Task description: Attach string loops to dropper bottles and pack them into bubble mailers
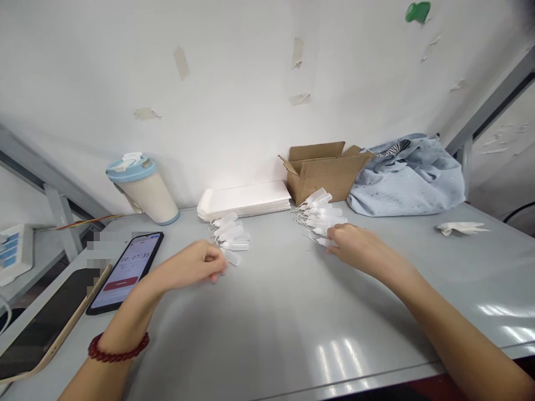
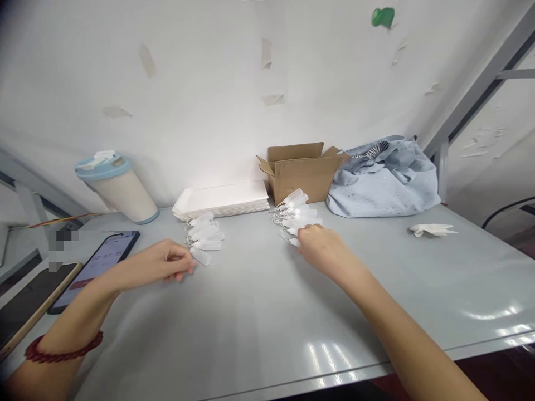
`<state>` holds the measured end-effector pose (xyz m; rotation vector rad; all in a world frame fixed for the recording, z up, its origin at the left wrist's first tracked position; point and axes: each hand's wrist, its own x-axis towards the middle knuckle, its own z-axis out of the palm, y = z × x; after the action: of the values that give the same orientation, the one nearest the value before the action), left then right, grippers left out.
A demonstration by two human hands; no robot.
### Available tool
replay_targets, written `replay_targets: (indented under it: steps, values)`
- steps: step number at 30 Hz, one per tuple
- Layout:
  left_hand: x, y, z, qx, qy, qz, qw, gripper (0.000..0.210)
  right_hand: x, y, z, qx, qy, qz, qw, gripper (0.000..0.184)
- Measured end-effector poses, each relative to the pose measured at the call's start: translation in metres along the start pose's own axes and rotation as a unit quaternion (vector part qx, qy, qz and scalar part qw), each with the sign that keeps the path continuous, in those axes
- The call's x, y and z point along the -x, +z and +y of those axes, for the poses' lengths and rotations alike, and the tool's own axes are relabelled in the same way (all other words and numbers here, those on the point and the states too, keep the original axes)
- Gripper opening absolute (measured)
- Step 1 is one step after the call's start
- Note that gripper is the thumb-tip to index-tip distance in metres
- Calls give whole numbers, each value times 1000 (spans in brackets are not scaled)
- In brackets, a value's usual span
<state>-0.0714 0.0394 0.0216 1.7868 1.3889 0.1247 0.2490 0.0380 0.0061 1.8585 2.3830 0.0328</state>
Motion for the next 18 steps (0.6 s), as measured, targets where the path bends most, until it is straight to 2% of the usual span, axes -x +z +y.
replay_targets:
  steps: [2, 5, 8, 13, 18]
  values:
    - [-1, 8, 3, 14, 7, -21, 1000, 24, 1, 1, -1, -9, -7, -5, 1000, 15]
    - [-8, 16, 2, 33, 16, 7, 999, 24, 3, 2, -3, -27, -24, -8, 999, 11]
    - [-12, 20, 0, 42, 18, 28, 999, 24, 6, 1, -8, -95, -69, 8, 993, 11]
    - [-10, 25, 7, 64, 35, -2, 997, 27, 10, 3, -23, -231, -170, 57, 956, 15]
    - [-9, 41, 14, 142, 76, -22, 987, 33, 13, 9, -35, -269, -228, 78, 932, 17]
